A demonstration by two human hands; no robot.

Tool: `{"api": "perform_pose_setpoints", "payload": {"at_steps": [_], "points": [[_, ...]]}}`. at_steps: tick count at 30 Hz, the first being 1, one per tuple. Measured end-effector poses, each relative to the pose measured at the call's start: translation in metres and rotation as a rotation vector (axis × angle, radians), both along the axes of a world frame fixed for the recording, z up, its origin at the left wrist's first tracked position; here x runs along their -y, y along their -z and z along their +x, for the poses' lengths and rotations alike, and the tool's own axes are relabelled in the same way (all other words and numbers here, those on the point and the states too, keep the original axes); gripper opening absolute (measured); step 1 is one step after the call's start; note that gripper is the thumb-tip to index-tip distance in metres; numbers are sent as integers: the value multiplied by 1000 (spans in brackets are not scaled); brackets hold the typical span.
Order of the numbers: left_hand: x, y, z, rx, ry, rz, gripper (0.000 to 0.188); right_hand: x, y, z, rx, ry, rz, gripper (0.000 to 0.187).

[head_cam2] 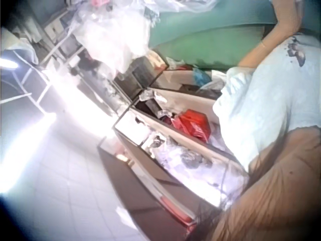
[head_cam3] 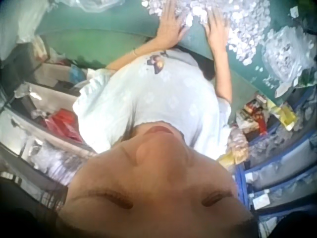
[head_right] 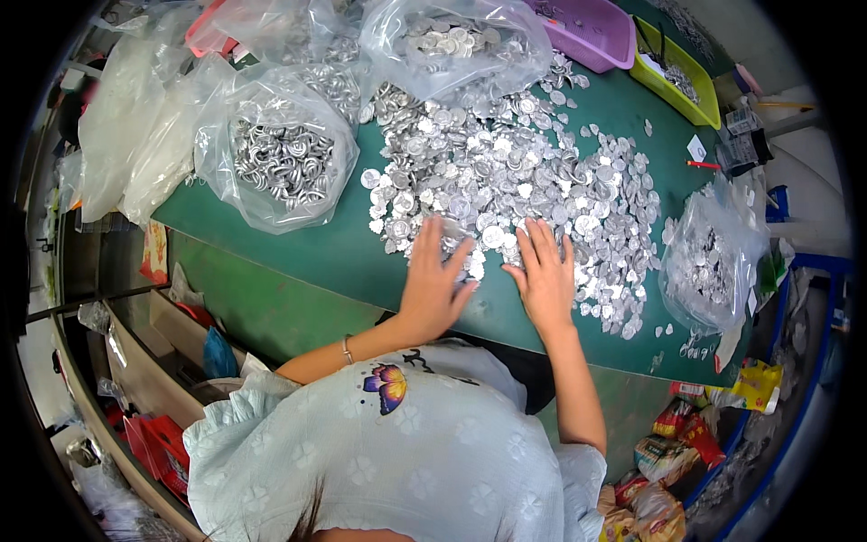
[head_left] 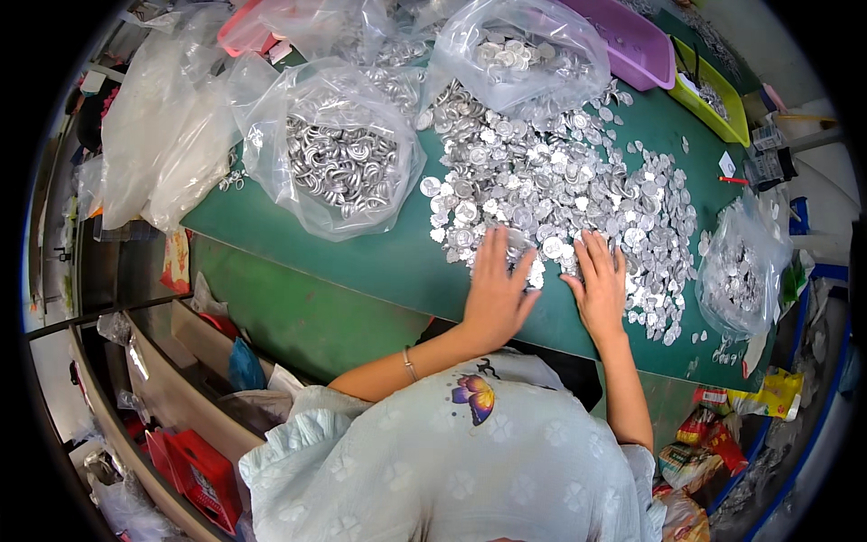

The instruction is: The person sorts a large pile of silver sequins on a green table, picking them up by hand and placing them into clear plastic bags. The person repeatedly scoops handfuls of sequins from the central pile and transfers them into bags positioned on the left and right sides of the workspace.

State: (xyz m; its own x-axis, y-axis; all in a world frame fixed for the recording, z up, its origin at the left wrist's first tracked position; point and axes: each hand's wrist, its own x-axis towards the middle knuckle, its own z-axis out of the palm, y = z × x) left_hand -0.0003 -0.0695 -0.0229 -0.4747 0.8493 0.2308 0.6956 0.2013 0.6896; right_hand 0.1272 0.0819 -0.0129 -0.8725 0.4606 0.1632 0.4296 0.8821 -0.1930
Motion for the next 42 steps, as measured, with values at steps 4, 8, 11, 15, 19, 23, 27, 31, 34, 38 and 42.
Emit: {"api": "perform_pose_setpoints", "payload": {"at_steps": [4,8,11,15,19,23,27,31,34,38,42], "points": [[2,-5,4,42,142,57,44,-10,1,11,-4,45,55,46],[24,-7,-25,52,24,102,44,-6,-8,16,-162,109,46,36],[33,-8,-41,-79,-235,-28,48,21,-17,-6,-250,46,-95,41],[29,12,-36,-147,-225,-87,51,64,-31,-47,-154,-201,-214,51],[18,11,-16,-77,-200,-4,50,50,-3,-38,-97,-272,-25,46],[12,5,1,-12,-94,113,52,20,0,-22,-182,-153,68,24],[-1,2,22,138,36,198,53,-4,0,-6,-211,-116,163,23],[-25,9,44,179,169,207,56,-10,0,-1,-302,-31,173,20],[-37,4,47,146,290,90,56,-17,2,5,-413,106,135,14],[-53,3,40,108,348,149,49,-41,4,20,-478,308,96,9],[-58,-12,15,59,235,268,41,-56,4,39,-671,564,-315,14]]}}
